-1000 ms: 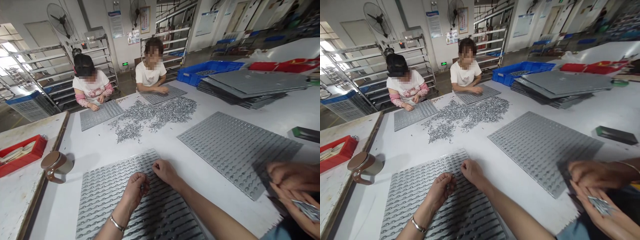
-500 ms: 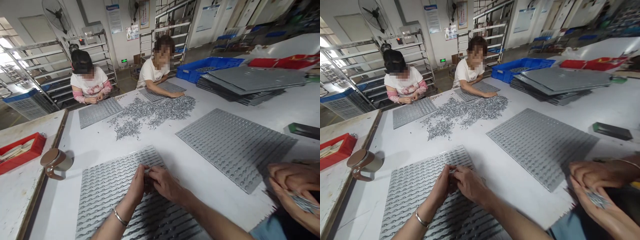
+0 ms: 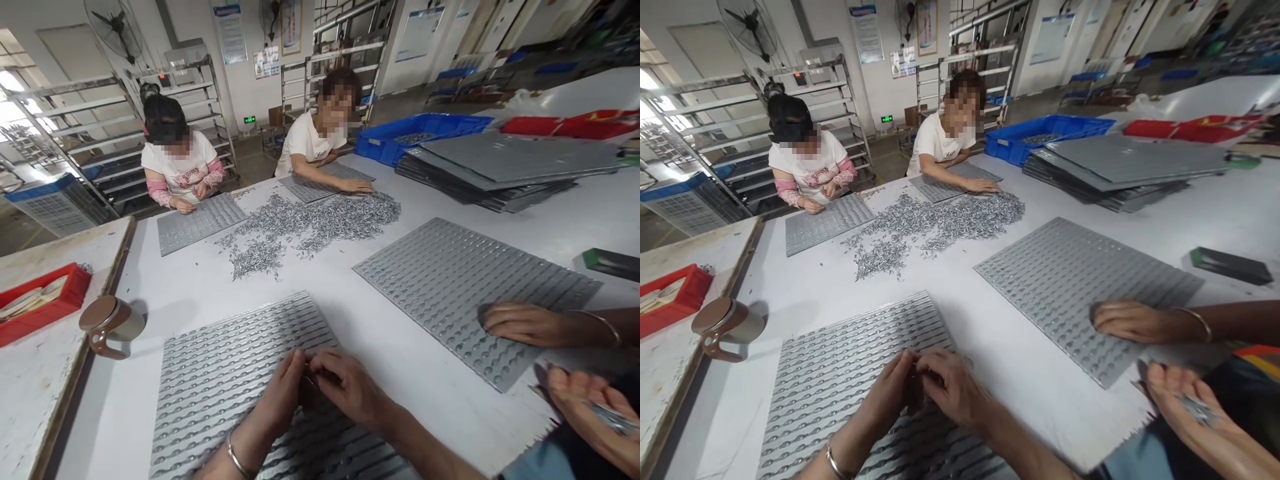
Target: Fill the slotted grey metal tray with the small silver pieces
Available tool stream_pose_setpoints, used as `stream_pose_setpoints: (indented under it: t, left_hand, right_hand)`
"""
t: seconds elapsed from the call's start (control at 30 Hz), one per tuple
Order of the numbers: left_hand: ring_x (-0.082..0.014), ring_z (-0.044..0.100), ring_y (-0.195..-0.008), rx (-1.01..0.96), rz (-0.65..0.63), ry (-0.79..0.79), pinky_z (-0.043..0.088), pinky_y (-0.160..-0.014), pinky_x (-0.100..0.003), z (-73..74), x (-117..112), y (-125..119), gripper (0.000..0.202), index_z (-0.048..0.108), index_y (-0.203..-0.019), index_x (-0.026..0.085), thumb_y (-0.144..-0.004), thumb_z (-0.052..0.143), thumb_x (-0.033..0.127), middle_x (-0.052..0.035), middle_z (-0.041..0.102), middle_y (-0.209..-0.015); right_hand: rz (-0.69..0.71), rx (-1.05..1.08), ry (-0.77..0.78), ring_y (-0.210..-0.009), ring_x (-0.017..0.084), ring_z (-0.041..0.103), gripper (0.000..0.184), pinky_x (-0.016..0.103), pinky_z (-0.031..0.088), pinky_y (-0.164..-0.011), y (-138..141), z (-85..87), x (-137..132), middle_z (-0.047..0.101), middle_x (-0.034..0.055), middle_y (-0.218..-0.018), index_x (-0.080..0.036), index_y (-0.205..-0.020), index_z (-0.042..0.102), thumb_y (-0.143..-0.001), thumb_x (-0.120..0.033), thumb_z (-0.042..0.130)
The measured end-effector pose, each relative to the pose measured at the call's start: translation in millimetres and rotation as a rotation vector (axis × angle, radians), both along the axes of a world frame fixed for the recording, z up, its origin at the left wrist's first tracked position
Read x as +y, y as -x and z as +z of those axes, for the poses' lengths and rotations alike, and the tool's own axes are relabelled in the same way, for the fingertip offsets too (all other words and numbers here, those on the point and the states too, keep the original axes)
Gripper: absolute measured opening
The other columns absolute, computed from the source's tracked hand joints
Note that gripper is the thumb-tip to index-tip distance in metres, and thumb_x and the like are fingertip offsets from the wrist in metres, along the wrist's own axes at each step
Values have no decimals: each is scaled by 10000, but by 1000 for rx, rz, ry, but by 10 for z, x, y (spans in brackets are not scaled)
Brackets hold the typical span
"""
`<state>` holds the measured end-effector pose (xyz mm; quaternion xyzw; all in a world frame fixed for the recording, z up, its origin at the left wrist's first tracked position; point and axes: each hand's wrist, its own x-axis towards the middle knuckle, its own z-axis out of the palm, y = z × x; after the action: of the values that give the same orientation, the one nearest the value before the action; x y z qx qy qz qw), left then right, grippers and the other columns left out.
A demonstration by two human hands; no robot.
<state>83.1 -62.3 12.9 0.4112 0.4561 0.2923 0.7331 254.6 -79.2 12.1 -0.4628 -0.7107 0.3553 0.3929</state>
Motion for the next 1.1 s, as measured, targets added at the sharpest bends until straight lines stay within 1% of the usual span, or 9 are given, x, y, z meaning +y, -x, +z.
stream_pose_setpoints:
  t: [0.1, 0.23, 0.43, 0.5, 0.6, 0.7, 0.87, 1.0, 1.1]
  left_hand:
    - [-102, 434, -469, -62, -9, 73, 261, -453, -247, -27, 14, -6, 485, 590, -775, 173, -777, 719, 641, 24, 536, -569]
    - [-74, 442, -499, -196, 31, 143, 219, -449, -228, -23, 9, 9, 496, 578, -723, 159, -650, 859, 561, -5, 591, -680]
    - [-65, 339, -419, -5, 111, -58, 205, -429, -236, -59, 52, -6, 465, 604, -732, 166, -687, 825, 573, 74, 455, -492]
    - [-75, 376, -430, 18, 185, -74, 236, -433, -233, -108, 96, -15, 448, 625, -768, 163, -694, 816, 562, 63, 495, -507]
    - [-94, 471, -490, -59, 315, -33, 325, -473, -233, -189, 155, -1, 442, 637, -761, 158, -668, 829, 546, 21, 585, -594]
    - [-108, 521, -531, -147, 342, 34, 363, -493, -238, -248, 176, 48, 450, 648, -744, 146, -611, 878, 509, -16, 641, -675]
    - [-137, 593, -597, -223, 377, 159, 442, -554, -252, -246, 182, 118, 400, 691, -796, 126, -671, 876, 458, -53, 679, -745]
    - [-229, 689, -778, -333, 395, 304, 528, -702, -326, -171, 226, 108, 359, 686, -907, 111, -897, 671, 469, -145, 727, -873]
    - [-257, 700, -855, -447, 368, 344, 530, -777, -361, -127, 236, 71, 402, 648, -990, 121, -960, 562, 512, -168, 738, -931]
  right_hand:
    - [-64, 100, 56, -801, 174, 650, 187, 292, 533, -716, -33, 27, 47, 669, 39, -856, -214, -876, 695, -953, -321, 562]
    - [-62, 204, 174, -800, 185, 661, 199, 309, 538, -757, -33, 12, -10, 689, 31, -829, -214, -876, 717, -938, -360, 596]
    - [-63, 245, 439, -621, 173, 609, 194, 294, 495, -586, -52, -67, 85, 695, 16, -749, -249, -903, 707, -900, -405, 592]
    - [-125, 157, 389, -681, 185, 643, 178, 300, 513, -653, -59, -126, 262, 710, 22, -761, -217, -836, 699, -859, -360, 596]
    - [-234, -158, 272, -806, 197, 685, 172, 292, 509, -764, -36, -228, 563, 750, 36, -833, -194, -800, 719, -829, -276, 571]
    - [-254, -368, 260, -779, 185, 689, 178, 265, 478, -725, 24, -321, 768, 760, 27, -805, -204, -759, 729, -832, -221, 568]
    - [-287, -444, 280, -785, 201, 680, 135, 274, 457, -712, 82, -390, 875, 747, 44, -796, -192, -767, 714, -825, -159, 596]
    - [-302, -417, 269, -804, 196, 670, 214, 290, 492, -753, 69, -302, 788, 722, 43, -843, -175, -1044, 695, -848, -159, 609]
    - [-128, -281, 90, -891, 188, 663, 210, 304, 517, -816, 80, -167, 566, 706, 55, -972, -192, -1081, 693, -937, -230, 546]
